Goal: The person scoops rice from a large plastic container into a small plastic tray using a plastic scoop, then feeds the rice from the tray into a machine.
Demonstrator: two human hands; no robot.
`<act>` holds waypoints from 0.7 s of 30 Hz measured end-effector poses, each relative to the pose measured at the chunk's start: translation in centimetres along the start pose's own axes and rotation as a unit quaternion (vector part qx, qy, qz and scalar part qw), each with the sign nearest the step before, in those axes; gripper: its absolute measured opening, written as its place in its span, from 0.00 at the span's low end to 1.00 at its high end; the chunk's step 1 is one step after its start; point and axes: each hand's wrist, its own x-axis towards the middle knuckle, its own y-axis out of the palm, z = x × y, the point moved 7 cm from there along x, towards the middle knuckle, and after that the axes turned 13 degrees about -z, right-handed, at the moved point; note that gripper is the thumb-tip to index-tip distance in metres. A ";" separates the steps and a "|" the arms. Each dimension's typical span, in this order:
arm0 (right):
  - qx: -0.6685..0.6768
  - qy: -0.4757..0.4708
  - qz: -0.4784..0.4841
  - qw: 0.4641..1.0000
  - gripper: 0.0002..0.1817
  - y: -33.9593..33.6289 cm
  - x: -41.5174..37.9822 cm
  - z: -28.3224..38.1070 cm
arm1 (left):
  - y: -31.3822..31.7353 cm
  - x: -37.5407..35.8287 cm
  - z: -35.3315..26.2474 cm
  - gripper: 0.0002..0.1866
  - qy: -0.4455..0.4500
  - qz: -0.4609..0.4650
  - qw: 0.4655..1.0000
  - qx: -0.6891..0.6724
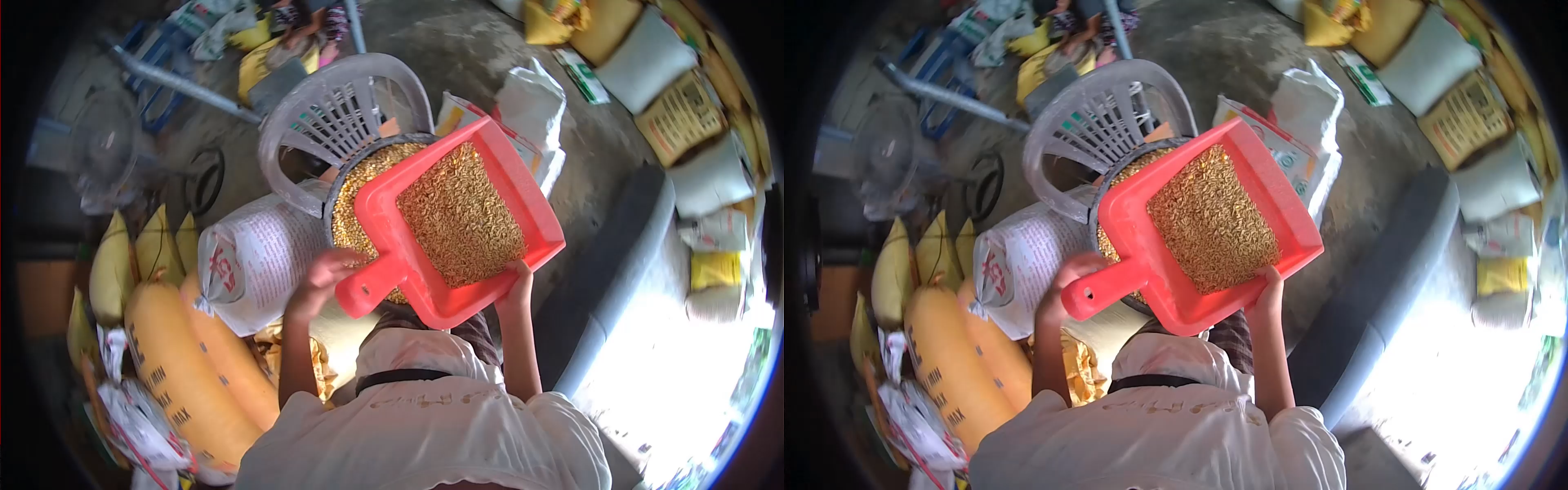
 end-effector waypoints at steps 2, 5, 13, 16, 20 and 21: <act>0.028 -0.016 -0.023 0.999 0.24 -1.1 -1.6 -0.3 | -1.6 1.3 -0.2 0.32 -0.077 -0.049 0.994 -0.063; 0.070 -0.028 -0.052 0.996 0.22 -1.9 -4.1 -0.8 | -1.2 3.8 0.0 0.30 -0.167 -0.066 0.984 -0.016; 0.154 -0.158 -0.152 0.963 0.19 -5.0 -6.6 -2.8 | 7.8 5.3 -0.6 0.26 -0.406 0.087 0.879 -0.233; 0.177 -0.230 -0.174 0.941 0.18 -4.2 -7.4 -4.3 | 6.5 7.4 0.2 0.18 -0.392 0.158 0.901 -0.101; 0.193 -0.292 -0.238 0.906 0.18 -3.3 -9.7 -5.8 | 5.7 10.4 1.2 0.13 -0.316 0.250 0.915 0.012; 0.198 -0.304 -0.252 0.897 0.18 -2.9 -9.9 -6.4 | 6.0 11.0 1.2 0.13 -0.316 0.272 0.909 0.017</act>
